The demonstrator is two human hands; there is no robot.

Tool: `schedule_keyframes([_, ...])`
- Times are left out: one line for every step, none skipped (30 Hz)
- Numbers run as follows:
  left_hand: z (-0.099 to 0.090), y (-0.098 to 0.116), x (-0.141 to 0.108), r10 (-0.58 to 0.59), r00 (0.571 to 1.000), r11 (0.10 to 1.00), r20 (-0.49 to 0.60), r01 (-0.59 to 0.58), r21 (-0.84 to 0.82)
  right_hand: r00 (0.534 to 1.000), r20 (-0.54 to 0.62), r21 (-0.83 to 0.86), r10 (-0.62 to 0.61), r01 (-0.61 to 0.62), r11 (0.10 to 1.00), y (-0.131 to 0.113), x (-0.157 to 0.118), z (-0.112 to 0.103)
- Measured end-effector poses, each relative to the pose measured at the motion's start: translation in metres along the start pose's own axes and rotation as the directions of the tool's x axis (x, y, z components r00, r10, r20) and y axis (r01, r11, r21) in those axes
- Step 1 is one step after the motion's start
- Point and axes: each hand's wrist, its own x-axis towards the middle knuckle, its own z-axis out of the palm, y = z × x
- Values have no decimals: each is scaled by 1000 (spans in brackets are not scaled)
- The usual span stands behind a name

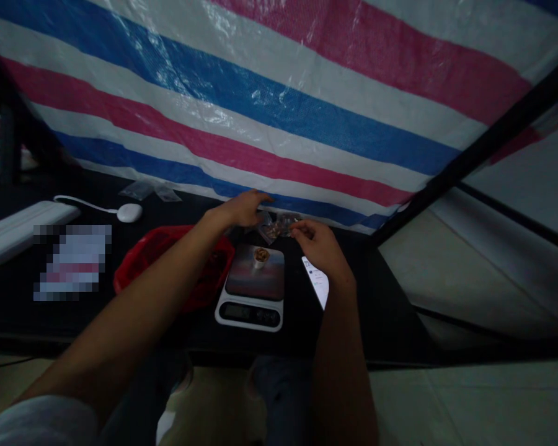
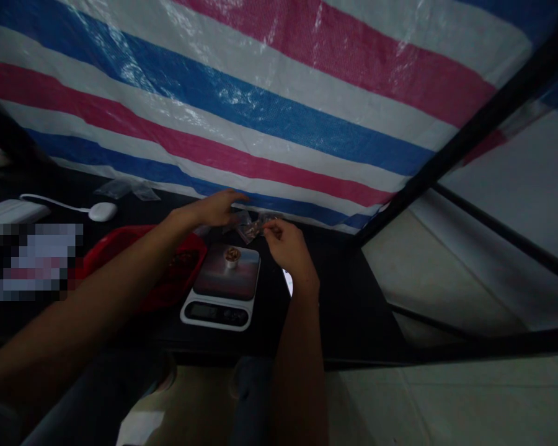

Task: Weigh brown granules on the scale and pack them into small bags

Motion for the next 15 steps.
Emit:
schedule_keyframes([6,-5,13,-30,992,999,126,27,22,1000,2,8,-2,2,1000,1,0,0])
schedule_keyframes([12,-8,23,-58,971,998,233,53,26,1000,8,16,-2,2,1000,3,0,0])
schedule_keyframes([18,-12,29,-70,955,998,289,65,24,1000,15,23,-1,0,1000,4,1,0])
schedule_keyframes([24,-14,33,-80,944,997,320,78,20,1000,26,29,-1,0,1000,5,1,0])
schedule_keyframes([28,-17,35,-82,944,996,320,84,10,999,37,33,-2,1,999,6,1,-1])
schedule_keyframes([31,-19,35,-81,951,996,298,86,-1,999,46,36,-3,1,999,6,1,-1])
schedule_keyframes([33,-21,33,-81,960,996,269,88,-13,998,55,39,-1,-1,999,6,1,-1])
schedule_keyframes([33,-22,31,-79,968,996,237,89,-29,998,65,43,5,-8,999,5,1,-2])
schedule_keyframes([31,-23,28,-76,976,995,206,87,-48,997,78,48,14,-18,999,5,0,-2])
schedule_keyframes([28,-24,24,-71,981,994,179,83,-64,995,97,57,22,-28,998,4,-1,-2])
schedule_keyframes([24,-24,21,-64,985,992,158,80,-95,992,123,69,25,-33,997,4,-2,-2])
schedule_keyframes([19,-23,17,-60,989,986,139,80,-147,988,155,84,22,-35,996,4,-3,-2])
schedule_keyframes([12,-21,12,-56,991,972,120,82,-221,981,192,99,15,-35,994,5,-4,-1])
schedule_keyframes([6,-18,6,-52,994,948,100,81,-308,973,232,114,9,-36,993,6,-5,-1])
schedule_keyframes([-2,-15,0,-49,996,916,74,74,-394,962,272,126,6,-42,991,7,-6,1])
